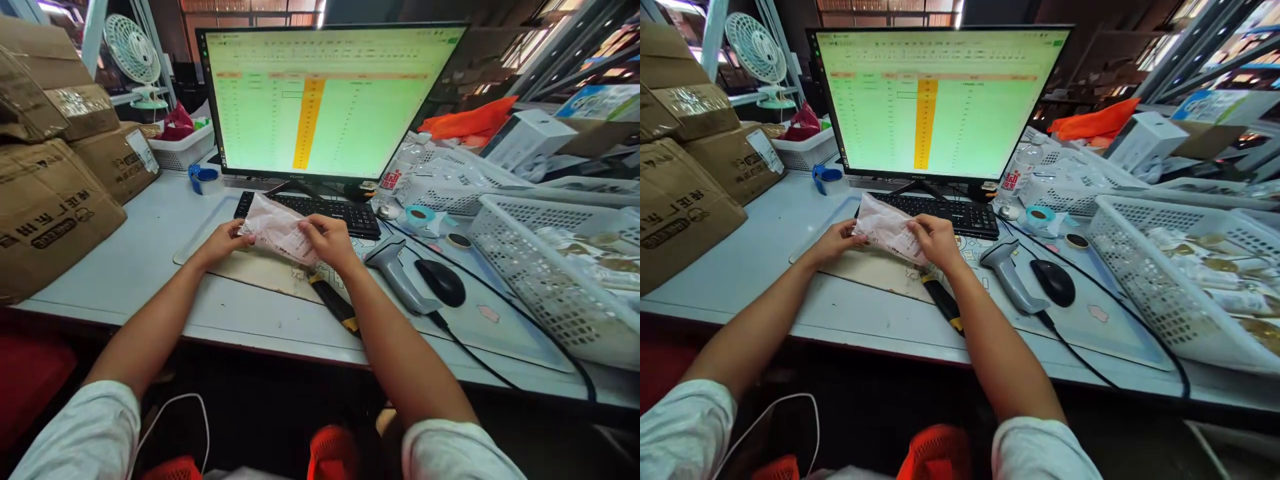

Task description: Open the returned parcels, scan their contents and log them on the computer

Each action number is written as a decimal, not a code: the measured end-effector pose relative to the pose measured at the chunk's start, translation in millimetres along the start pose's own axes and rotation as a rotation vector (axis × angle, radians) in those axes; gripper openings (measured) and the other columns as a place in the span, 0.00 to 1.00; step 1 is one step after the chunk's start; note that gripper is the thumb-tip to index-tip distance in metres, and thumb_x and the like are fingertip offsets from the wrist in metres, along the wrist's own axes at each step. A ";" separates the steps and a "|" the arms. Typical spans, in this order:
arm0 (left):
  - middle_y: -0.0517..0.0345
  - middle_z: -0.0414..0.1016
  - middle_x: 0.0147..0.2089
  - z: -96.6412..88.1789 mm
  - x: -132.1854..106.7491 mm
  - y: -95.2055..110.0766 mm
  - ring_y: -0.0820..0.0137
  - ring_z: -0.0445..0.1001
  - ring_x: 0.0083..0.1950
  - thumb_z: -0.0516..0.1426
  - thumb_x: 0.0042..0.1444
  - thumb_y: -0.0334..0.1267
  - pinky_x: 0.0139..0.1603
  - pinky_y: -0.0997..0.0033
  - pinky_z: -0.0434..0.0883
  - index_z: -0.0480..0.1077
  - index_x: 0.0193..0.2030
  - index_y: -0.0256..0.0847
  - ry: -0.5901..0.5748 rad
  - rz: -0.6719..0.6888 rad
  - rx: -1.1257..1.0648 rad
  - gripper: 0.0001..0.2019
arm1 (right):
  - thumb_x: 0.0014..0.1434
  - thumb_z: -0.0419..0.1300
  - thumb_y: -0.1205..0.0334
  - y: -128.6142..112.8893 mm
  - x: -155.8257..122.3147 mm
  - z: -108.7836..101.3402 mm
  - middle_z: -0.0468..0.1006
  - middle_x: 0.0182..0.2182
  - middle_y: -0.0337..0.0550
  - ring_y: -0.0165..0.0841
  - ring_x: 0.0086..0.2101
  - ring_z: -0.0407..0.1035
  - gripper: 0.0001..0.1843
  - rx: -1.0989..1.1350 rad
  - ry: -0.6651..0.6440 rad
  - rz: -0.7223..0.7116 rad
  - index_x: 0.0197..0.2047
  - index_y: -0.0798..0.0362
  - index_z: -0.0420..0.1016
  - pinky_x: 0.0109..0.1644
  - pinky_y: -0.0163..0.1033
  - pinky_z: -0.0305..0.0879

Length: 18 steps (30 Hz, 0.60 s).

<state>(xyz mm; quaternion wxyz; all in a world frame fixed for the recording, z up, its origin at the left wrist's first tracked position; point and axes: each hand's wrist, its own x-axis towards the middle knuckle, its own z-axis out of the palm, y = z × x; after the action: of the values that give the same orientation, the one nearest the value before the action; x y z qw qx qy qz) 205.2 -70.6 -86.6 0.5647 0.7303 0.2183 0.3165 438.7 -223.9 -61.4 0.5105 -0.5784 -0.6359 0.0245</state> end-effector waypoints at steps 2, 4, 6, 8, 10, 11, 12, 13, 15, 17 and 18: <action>0.52 0.80 0.41 -1.5 1.8 0.8 0.63 0.79 0.40 0.75 0.39 0.54 0.41 0.65 0.78 0.75 0.47 0.36 0.021 -0.002 -0.078 0.33 | 0.63 0.58 0.43 -2.8 0.4 -0.2 0.76 0.27 0.40 0.31 0.29 0.65 0.22 0.043 0.028 0.048 0.34 0.55 0.79 0.33 0.36 0.59; 0.54 0.79 0.40 -0.9 2.8 3.1 0.66 0.78 0.40 0.75 0.40 0.53 0.42 0.65 0.78 0.76 0.46 0.36 0.101 0.077 -0.155 0.31 | 0.62 0.59 0.39 -6.0 0.6 -0.7 0.74 0.26 0.39 0.30 0.28 0.64 0.25 0.090 0.003 0.082 0.33 0.55 0.78 0.31 0.35 0.59; 0.55 0.79 0.39 1.6 1.4 6.9 0.69 0.76 0.39 0.75 0.42 0.53 0.45 0.67 0.77 0.77 0.44 0.36 0.192 0.179 -0.237 0.28 | 0.61 0.60 0.36 -10.0 0.4 -0.7 0.73 0.26 0.39 0.30 0.28 0.64 0.27 0.133 -0.060 0.105 0.32 0.55 0.77 0.31 0.35 0.60; 0.56 0.79 0.38 5.8 -3.4 12.5 0.71 0.75 0.39 0.74 0.44 0.54 0.46 0.70 0.75 0.78 0.41 0.36 0.271 0.268 -0.316 0.26 | 0.60 0.62 0.36 -16.0 -0.6 0.1 0.76 0.28 0.40 0.31 0.30 0.67 0.26 0.192 -0.148 0.114 0.33 0.55 0.77 0.34 0.35 0.64; 0.56 0.79 0.37 11.3 -11.7 20.3 0.71 0.75 0.38 0.72 0.47 0.57 0.45 0.71 0.73 0.79 0.39 0.37 0.348 0.336 -0.345 0.25 | 0.59 0.65 0.38 -24.7 -2.4 1.4 0.80 0.34 0.43 0.34 0.35 0.72 0.25 0.270 -0.242 0.112 0.39 0.55 0.79 0.40 0.37 0.69; 0.56 0.79 0.37 14.5 -17.0 24.8 0.71 0.75 0.38 0.70 0.50 0.59 0.44 0.71 0.72 0.80 0.39 0.38 0.390 0.369 -0.325 0.24 | 0.59 0.66 0.39 -29.8 -3.6 2.1 0.82 0.37 0.44 0.35 0.38 0.74 0.25 0.302 -0.284 0.105 0.42 0.55 0.80 0.44 0.39 0.70; 0.55 0.80 0.37 17.6 -22.7 29.4 0.70 0.75 0.38 0.69 0.53 0.59 0.43 0.71 0.72 0.81 0.39 0.38 0.431 0.404 -0.279 0.23 | 0.59 0.66 0.40 -35.2 -4.9 2.7 0.83 0.40 0.45 0.36 0.41 0.75 0.25 0.318 -0.317 0.091 0.44 0.55 0.80 0.47 0.40 0.71; 0.55 0.80 0.37 20.7 -28.4 33.9 0.69 0.75 0.39 0.67 0.55 0.59 0.43 0.71 0.72 0.81 0.39 0.39 0.470 0.440 -0.216 0.22 | 0.60 0.66 0.40 -40.6 -6.4 3.3 0.83 0.42 0.46 0.37 0.43 0.76 0.24 0.314 -0.341 0.071 0.45 0.54 0.81 0.48 0.41 0.71; 0.54 0.81 0.37 25.8 -38.7 41.6 0.68 0.76 0.40 0.65 0.59 0.59 0.43 0.70 0.71 0.82 0.38 0.39 0.533 0.496 -0.078 0.21 | 0.61 0.65 0.41 -49.7 -9.3 4.5 0.83 0.41 0.45 0.37 0.42 0.75 0.23 0.260 -0.355 0.008 0.43 0.53 0.82 0.47 0.40 0.71; 0.53 0.82 0.37 29.1 -45.2 46.3 0.67 0.77 0.40 0.63 0.61 0.59 0.43 0.70 0.71 0.83 0.37 0.39 0.570 0.520 0.021 0.22 | 0.63 0.63 0.42 -55.1 -11.9 5.6 0.81 0.34 0.42 0.34 0.36 0.73 0.22 0.178 -0.310 -0.069 0.36 0.54 0.82 0.41 0.37 0.69; 0.53 0.82 0.37 30.0 -46.6 47.4 0.66 0.77 0.40 0.62 0.61 0.60 0.43 0.69 0.72 0.82 0.37 0.39 0.575 0.521 0.051 0.23 | 0.65 0.61 0.43 -56.2 -12.9 6.1 0.78 0.30 0.40 0.33 0.32 0.70 0.22 0.136 -0.270 -0.096 0.32 0.54 0.80 0.37 0.36 0.66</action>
<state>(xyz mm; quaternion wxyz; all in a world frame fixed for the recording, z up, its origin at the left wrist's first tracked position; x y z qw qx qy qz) 191.8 -135.4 -55.8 0.3627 0.6565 0.1826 0.6357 392.2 -248.8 -37.4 0.4587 -0.5029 -0.7225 0.1208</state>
